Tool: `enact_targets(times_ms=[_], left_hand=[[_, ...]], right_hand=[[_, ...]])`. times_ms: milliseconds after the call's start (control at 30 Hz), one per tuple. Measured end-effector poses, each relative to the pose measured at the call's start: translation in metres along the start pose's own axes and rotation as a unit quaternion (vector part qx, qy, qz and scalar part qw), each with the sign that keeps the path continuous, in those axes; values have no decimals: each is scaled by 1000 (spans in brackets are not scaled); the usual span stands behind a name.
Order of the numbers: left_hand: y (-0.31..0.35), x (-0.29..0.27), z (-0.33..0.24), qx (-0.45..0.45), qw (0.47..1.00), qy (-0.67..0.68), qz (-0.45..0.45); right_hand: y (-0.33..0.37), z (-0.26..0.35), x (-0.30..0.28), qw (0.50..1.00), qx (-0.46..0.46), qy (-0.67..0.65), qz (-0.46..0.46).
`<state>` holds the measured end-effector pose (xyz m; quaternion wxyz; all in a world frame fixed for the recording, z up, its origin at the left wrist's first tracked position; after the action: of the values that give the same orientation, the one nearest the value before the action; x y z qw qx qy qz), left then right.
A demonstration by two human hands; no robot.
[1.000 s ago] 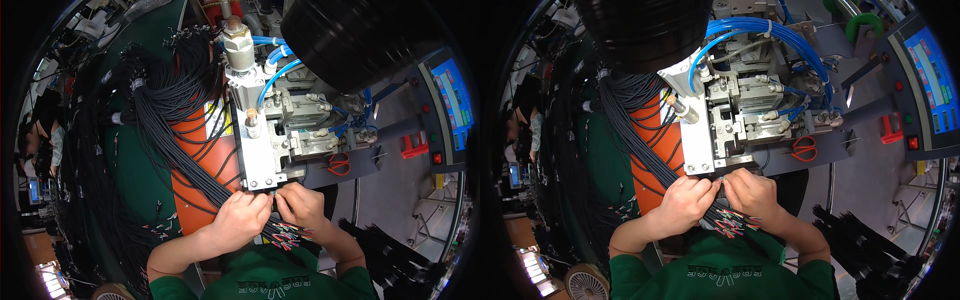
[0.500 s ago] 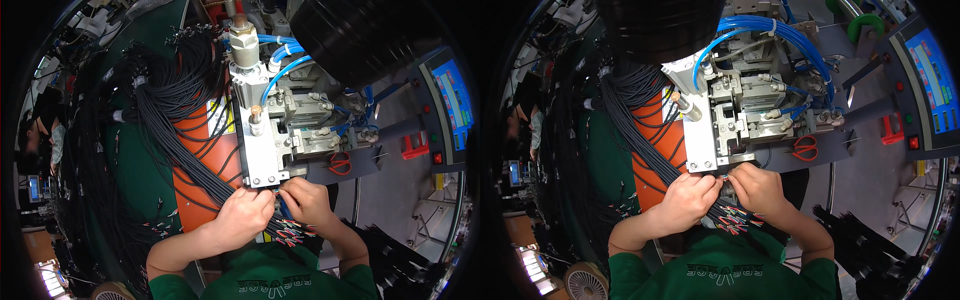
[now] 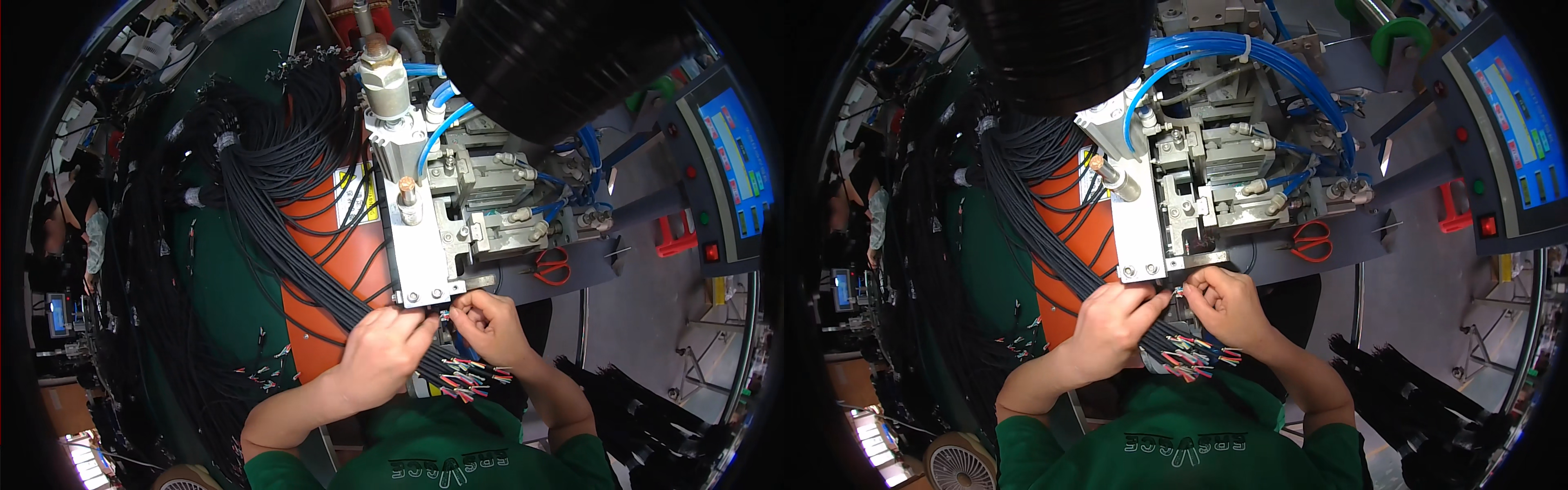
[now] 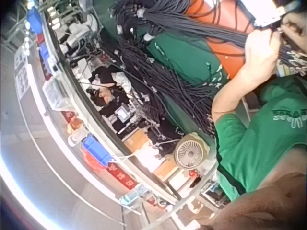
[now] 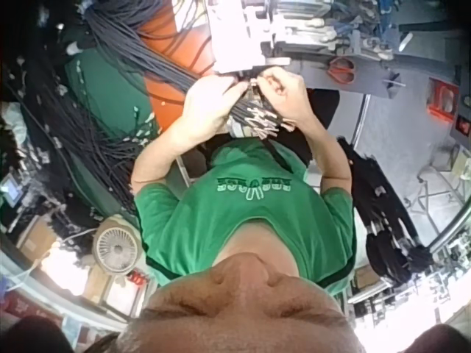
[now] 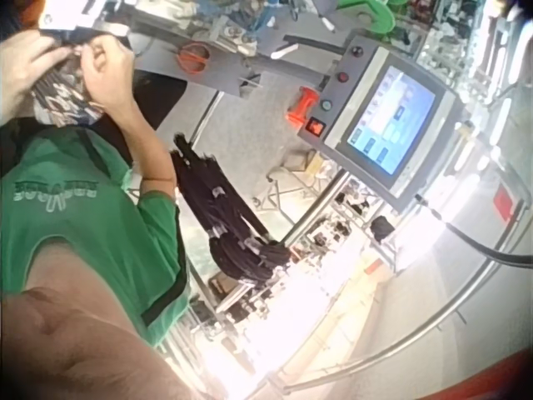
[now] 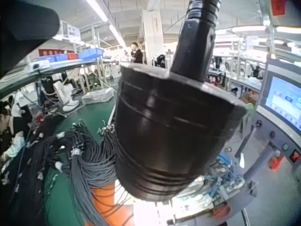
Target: The person processes cable bundles by repeatedly separating colored wire leads from each cable end, inserting them into a machine to crimp connectors, and repositioning the cable bundles across the workbench.
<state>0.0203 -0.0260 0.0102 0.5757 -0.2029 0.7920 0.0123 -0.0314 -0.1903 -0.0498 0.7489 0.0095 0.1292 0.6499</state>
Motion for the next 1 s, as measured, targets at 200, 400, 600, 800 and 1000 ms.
enact_targets(times_ms=[200, 400, 600, 800, 1000], left_hand=[[26, -4, 11, -39, 994, 9, -99], [23, -8, 9, -26, 985, 19, -169], [21, -11, 12, -2, 979, 101, -175], [18, -7, 12, 24, 985, 83, -148], [28, -14, 13, 24, 989, 108, -101]], right_hand=[[5, -1, -3, 998, -14, 34, -46], [19, 38, 9, 979, -140, -45, 143], [21, 47, 12, 977, -124, -41, 166], [25, 16, 10, 967, -9, -226, 117], [28, -5, 7, 938, 38, -334, 79]])
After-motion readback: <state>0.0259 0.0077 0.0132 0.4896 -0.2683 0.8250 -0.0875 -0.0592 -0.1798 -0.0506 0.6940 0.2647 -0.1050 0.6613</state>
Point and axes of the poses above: each hand's wrist, its own y-axis away from the middle knuckle, its own x-axis out of the palm, z = x × y, the point moved 3 cm from there along -y, towards the middle knuckle, and after that the axes turned 7 degrees about x, right-handed, at the moved point
